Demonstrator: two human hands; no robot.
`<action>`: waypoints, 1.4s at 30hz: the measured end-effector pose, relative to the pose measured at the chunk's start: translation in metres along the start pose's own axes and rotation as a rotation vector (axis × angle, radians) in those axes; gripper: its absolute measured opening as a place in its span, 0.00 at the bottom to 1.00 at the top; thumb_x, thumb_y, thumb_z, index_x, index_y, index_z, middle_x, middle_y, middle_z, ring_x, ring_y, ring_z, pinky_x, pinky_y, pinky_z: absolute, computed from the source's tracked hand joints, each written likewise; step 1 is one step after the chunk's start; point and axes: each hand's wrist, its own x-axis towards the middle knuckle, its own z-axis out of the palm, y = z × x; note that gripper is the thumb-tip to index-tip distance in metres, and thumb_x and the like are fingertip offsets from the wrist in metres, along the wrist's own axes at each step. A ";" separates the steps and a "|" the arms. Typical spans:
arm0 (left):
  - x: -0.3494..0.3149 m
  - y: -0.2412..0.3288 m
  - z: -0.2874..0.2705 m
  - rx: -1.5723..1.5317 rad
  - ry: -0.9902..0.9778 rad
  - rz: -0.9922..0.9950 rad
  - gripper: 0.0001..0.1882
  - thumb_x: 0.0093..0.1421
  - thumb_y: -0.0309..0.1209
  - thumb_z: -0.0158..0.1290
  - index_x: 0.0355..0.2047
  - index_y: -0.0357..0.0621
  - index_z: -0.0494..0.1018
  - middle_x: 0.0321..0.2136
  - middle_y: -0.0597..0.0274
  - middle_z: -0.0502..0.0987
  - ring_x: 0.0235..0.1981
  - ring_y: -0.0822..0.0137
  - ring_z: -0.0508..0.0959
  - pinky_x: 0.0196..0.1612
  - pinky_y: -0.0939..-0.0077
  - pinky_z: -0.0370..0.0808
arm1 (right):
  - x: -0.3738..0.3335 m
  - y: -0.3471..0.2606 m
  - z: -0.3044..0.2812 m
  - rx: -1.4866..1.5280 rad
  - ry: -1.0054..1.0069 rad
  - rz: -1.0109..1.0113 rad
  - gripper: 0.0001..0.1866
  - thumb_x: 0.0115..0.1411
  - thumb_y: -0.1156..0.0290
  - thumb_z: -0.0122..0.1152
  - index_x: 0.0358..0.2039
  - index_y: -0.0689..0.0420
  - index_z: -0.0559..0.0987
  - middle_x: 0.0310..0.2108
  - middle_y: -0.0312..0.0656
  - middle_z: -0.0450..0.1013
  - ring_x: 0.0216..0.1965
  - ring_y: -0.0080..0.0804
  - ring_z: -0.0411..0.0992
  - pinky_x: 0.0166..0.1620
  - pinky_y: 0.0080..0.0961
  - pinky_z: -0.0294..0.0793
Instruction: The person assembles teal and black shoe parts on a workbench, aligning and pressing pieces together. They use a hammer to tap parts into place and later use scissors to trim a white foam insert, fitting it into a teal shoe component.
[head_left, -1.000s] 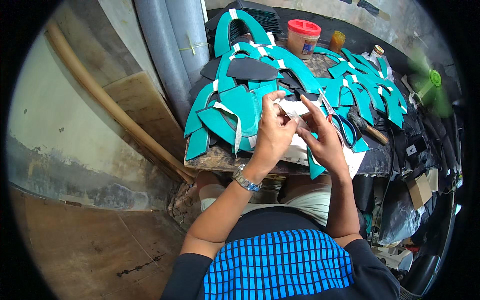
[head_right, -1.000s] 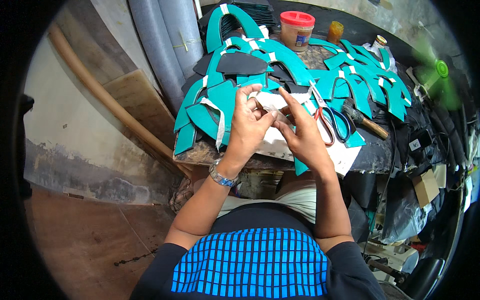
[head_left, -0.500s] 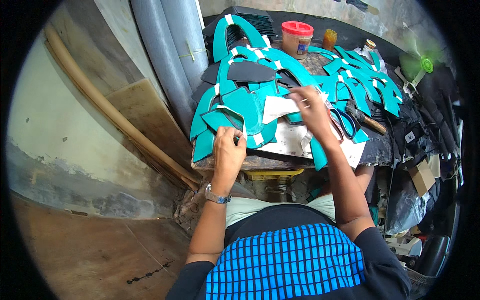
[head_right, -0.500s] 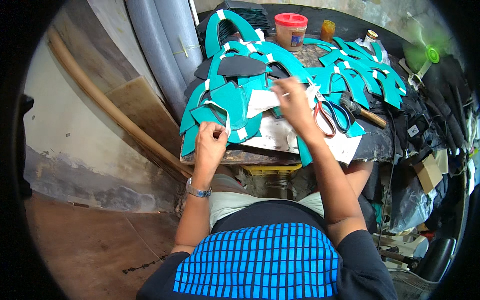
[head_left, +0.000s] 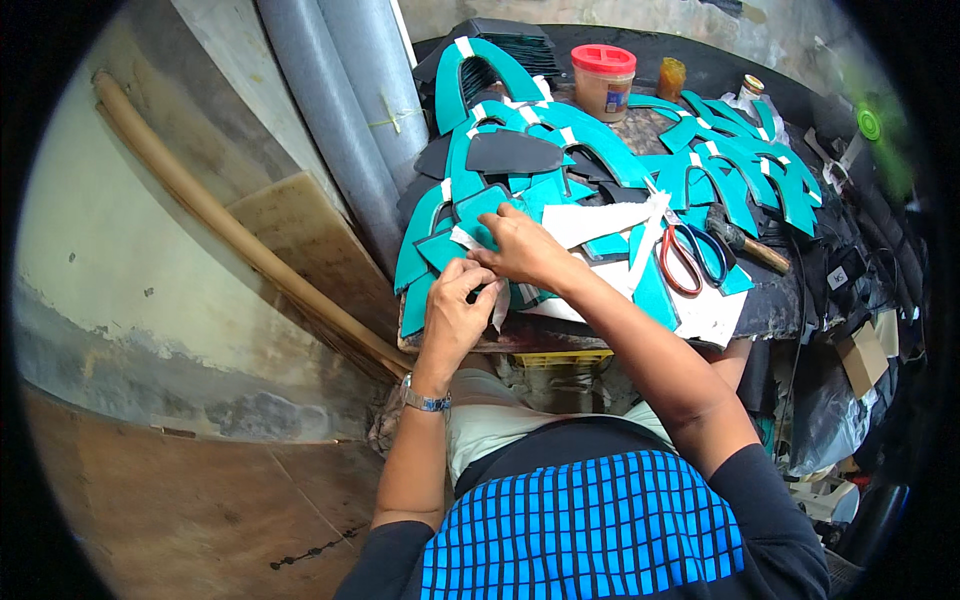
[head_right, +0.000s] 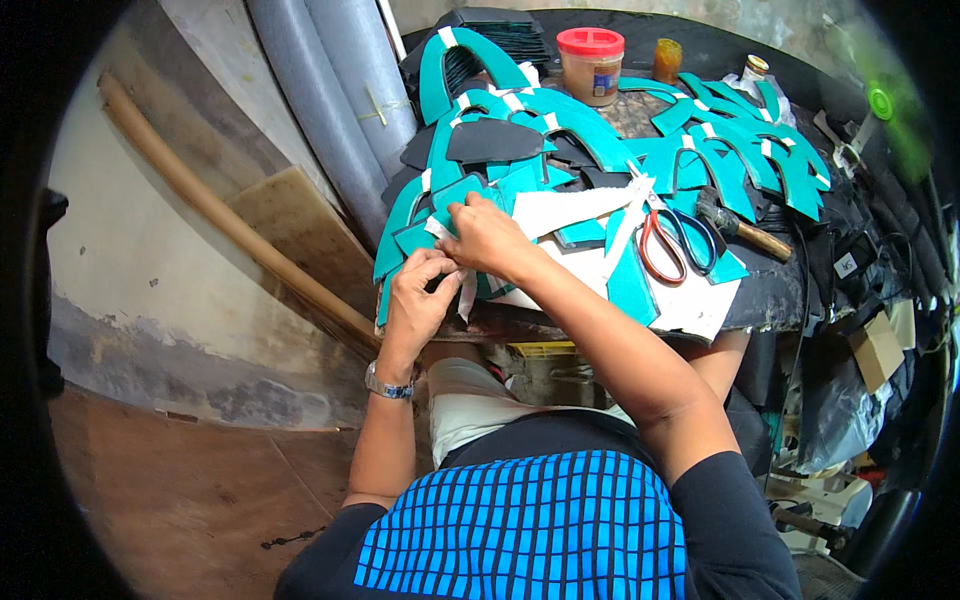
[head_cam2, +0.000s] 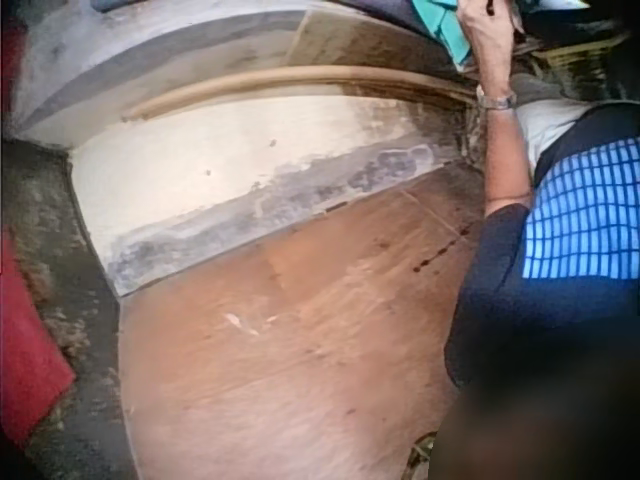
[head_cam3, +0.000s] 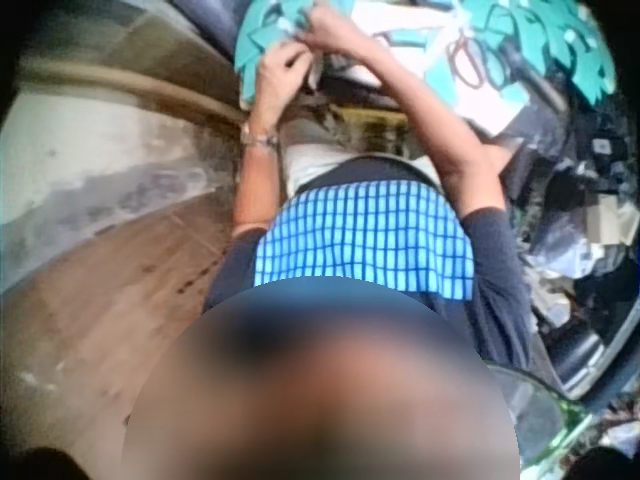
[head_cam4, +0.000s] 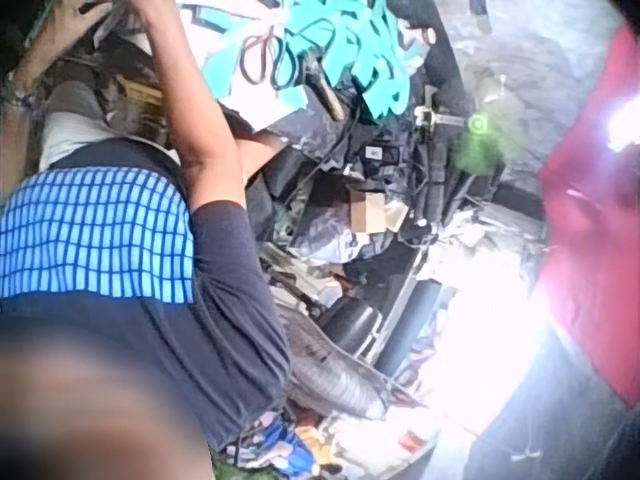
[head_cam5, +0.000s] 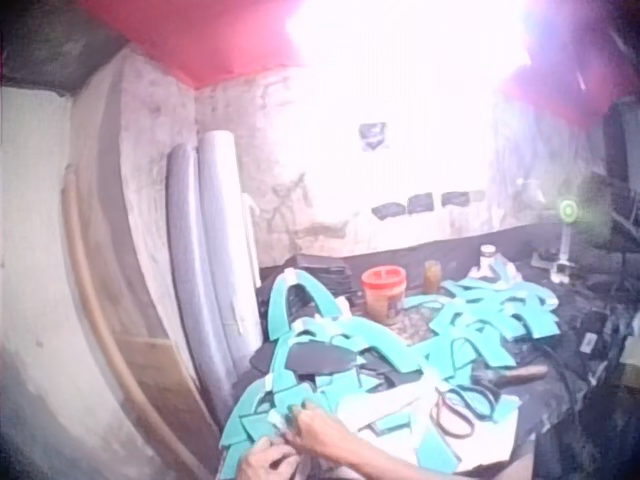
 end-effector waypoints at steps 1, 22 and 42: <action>0.002 -0.001 -0.002 -0.036 -0.021 0.015 0.05 0.53 0.23 0.58 0.31 0.35 0.78 0.32 0.53 0.78 0.35 0.57 0.79 0.40 0.69 0.75 | -0.001 0.001 -0.002 -0.003 -0.022 -0.015 0.21 0.51 0.63 0.66 0.40 0.67 0.76 0.38 0.63 0.72 0.41 0.60 0.73 0.45 0.46 0.75; 0.088 -0.040 -0.026 -0.190 -0.278 -0.312 0.40 0.45 0.19 0.66 0.59 0.47 0.64 0.34 0.67 0.63 0.33 0.72 0.68 0.40 0.78 0.73 | -0.108 0.032 -0.118 1.372 0.018 0.493 0.16 0.62 0.78 0.57 0.50 0.59 0.70 0.32 0.36 0.69 0.28 0.24 0.73 0.32 0.19 0.75; 0.013 0.040 -0.010 -0.852 0.018 -0.389 0.20 0.59 0.21 0.56 0.53 0.37 0.73 0.49 0.57 0.75 0.48 0.70 0.74 0.55 0.73 0.69 | -0.132 0.074 -0.140 1.119 0.708 0.577 0.12 0.67 0.72 0.54 0.49 0.60 0.71 0.31 0.38 0.70 0.22 0.15 0.64 0.18 0.09 0.60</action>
